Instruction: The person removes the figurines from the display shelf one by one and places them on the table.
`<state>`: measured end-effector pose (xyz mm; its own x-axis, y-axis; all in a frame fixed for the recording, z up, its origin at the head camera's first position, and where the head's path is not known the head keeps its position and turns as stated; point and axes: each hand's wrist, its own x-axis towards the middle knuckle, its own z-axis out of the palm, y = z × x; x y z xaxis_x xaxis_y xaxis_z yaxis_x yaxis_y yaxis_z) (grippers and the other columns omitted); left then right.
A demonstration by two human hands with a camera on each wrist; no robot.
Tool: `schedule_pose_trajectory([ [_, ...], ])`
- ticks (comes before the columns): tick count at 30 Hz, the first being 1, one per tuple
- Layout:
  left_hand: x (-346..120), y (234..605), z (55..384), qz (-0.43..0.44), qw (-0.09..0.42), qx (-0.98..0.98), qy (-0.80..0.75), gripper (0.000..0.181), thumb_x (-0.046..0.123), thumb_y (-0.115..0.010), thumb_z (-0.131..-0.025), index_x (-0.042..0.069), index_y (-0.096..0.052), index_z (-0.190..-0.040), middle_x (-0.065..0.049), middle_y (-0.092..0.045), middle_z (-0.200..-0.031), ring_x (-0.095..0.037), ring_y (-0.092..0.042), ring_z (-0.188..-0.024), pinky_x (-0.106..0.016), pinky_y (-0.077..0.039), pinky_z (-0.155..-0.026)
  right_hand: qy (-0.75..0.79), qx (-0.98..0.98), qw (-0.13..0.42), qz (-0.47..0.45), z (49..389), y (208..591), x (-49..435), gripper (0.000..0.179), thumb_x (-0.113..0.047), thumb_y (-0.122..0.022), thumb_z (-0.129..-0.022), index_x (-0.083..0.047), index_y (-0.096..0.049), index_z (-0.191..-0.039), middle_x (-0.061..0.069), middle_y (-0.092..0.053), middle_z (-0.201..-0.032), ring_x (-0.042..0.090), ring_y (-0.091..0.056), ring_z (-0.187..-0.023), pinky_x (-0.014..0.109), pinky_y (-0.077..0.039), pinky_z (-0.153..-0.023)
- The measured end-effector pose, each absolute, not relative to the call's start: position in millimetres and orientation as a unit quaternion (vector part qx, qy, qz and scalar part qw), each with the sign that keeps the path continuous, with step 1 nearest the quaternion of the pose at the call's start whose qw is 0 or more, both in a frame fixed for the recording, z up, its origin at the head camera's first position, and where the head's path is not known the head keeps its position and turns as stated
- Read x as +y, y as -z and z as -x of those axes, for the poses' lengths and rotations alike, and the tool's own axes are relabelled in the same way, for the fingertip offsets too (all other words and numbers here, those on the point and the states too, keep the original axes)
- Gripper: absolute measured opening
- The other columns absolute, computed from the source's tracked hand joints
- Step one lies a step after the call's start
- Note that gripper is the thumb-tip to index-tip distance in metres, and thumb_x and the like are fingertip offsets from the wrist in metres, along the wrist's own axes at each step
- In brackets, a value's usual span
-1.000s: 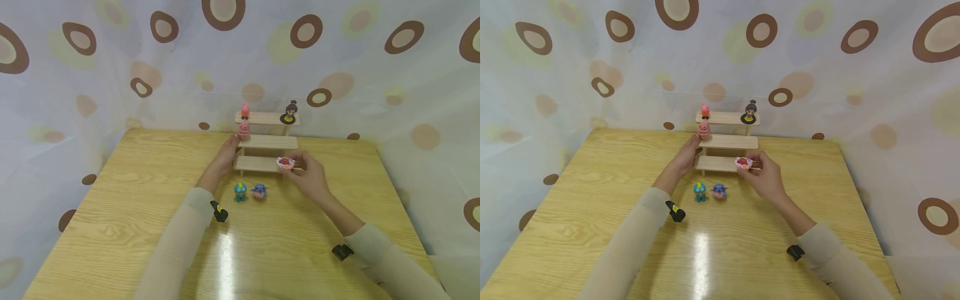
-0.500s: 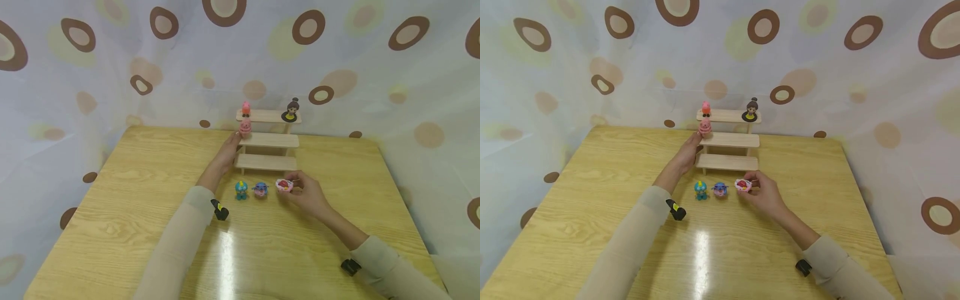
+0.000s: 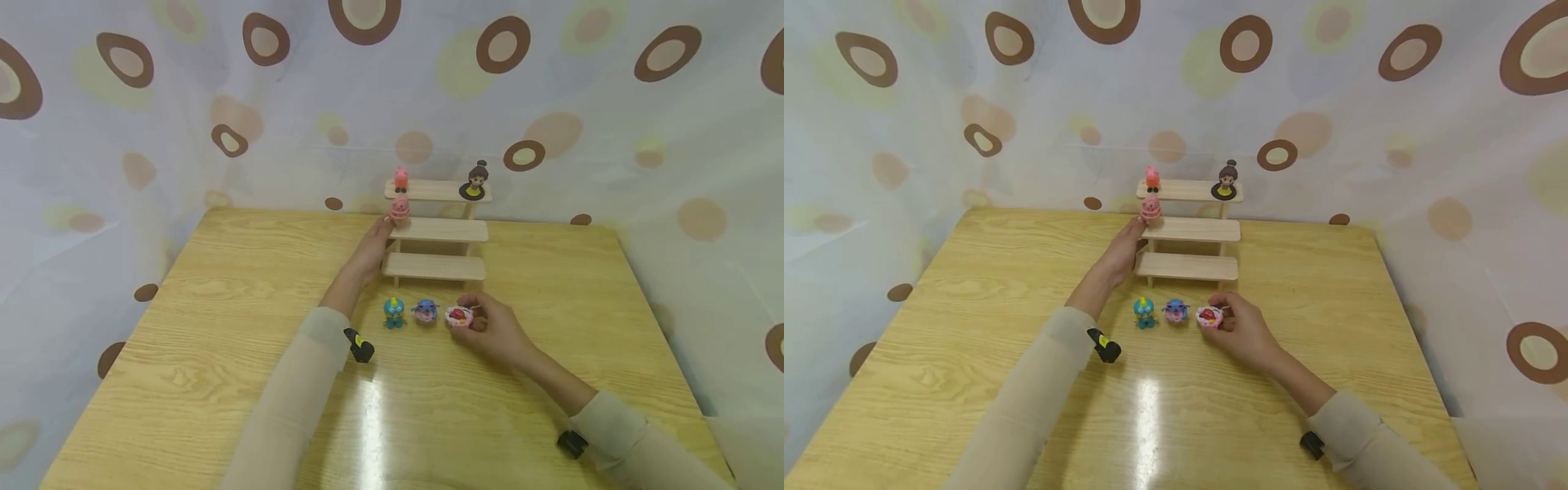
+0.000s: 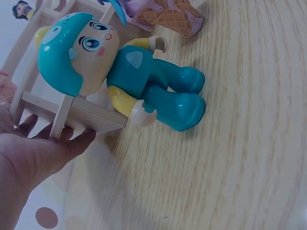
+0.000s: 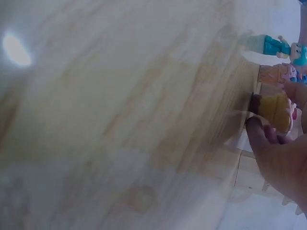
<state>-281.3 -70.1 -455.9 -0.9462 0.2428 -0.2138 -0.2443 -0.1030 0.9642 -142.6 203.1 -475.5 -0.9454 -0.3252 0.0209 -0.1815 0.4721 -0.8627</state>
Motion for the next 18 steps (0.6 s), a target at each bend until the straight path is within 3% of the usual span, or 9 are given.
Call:
schedule_pose_trajectory([
  [4, -69.1, 456.2, 279.7, 0.003, 0.163, 0.653, -0.74, 0.072, 0.052, -0.036, -0.114, 0.018, -0.011, -0.172, -0.01, -0.014, -0.177, -0.034, -0.012, -0.163, -0.058, -0.016, -0.129, 0.425, 0.888, 0.029, 0.171, 145.6, 469.2, 205.7, 0.065, -0.015, -0.092, -0.084, 0.004, -0.059, -0.137, 0.02, -0.066, -0.131, 0.036, -0.066, -0.119, 0.048, -0.058, -0.1],
  [7, -69.0, 456.8, 279.4, 0.004, 0.156, 0.659, -0.735, 0.073, 0.052, -0.037, -0.113, 0.017, -0.011, -0.171, -0.01, -0.012, -0.178, -0.033, -0.008, -0.163, -0.057, -0.012, -0.13, 0.406, 0.896, -0.015, 0.179, 151.3, 455.6, 204.8, 0.066, -0.02, -0.094, -0.083, 0.003, -0.061, -0.136, 0.02, -0.067, -0.128, 0.039, -0.064, -0.118, 0.053, -0.058, -0.096],
  [12, -69.4, 457.6, 280.4, 0.004, 0.15, 0.661, -0.735, 0.074, 0.052, -0.038, -0.113, 0.016, -0.011, -0.171, -0.009, -0.011, -0.178, -0.032, -0.006, -0.164, -0.056, -0.009, -0.131, 0.43, 0.882, -0.083, 0.173, 170.6, 430.8, 196.0, 0.049, -0.022, -0.088, -0.09, -0.001, -0.067, -0.129, 0.016, -0.071, -0.12, 0.034, -0.066, -0.106, 0.048, -0.058, -0.085],
  [18, -67.9, 456.6, 280.5, 0.018, 0.157, 0.653, -0.741, 0.078, 0.055, -0.041, -0.112, 0.017, -0.009, -0.172, -0.008, -0.01, -0.178, -0.033, -0.008, -0.163, -0.057, -0.013, -0.13, 0.515, 0.839, -0.078, 0.158, 204.9, 413.7, 172.8, 0.044, -0.023, -0.083, -0.095, -0.004, -0.066, -0.13, 0.015, -0.069, -0.125, 0.032, -0.066, -0.119, 0.047, -0.056, -0.101],
])
